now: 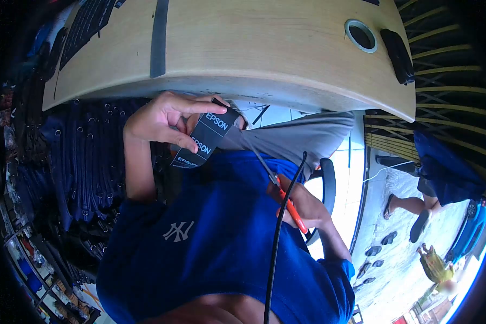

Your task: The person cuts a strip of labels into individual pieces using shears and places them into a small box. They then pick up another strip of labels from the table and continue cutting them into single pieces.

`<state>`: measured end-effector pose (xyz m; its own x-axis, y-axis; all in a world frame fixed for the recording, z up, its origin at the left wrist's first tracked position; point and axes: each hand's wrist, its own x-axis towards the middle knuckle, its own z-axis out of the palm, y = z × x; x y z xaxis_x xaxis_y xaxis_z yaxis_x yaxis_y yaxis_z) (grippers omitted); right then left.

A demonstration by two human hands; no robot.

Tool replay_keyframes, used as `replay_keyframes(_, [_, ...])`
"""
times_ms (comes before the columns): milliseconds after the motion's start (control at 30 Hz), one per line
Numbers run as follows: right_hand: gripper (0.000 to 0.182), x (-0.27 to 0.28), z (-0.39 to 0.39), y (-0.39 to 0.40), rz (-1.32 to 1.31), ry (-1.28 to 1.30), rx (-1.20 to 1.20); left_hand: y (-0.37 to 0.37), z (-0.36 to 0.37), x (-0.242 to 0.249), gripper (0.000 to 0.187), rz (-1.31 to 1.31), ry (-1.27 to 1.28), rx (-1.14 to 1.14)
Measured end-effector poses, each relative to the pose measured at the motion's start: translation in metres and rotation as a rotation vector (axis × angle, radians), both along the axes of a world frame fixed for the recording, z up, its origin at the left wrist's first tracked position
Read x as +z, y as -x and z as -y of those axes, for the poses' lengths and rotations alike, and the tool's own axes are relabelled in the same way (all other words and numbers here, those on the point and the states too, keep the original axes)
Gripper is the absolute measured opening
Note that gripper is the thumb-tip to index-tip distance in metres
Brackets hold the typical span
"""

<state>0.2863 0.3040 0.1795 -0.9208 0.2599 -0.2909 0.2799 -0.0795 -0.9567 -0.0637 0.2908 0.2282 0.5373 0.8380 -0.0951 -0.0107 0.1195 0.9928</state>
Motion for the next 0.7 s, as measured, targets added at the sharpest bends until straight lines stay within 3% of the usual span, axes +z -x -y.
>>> replay_keyframes(300, [0.063,0.0,-0.004,0.004,-0.023,-0.015,0.054,-0.014,-0.014,-0.003,0.069,-0.05,-0.016,-0.137])
replay_keyframes(700, [0.059,0.006,-0.005,0.016,-0.042,0.009,0.018,-0.025,-0.02,-0.01,0.069,-0.035,-0.052,-0.183])
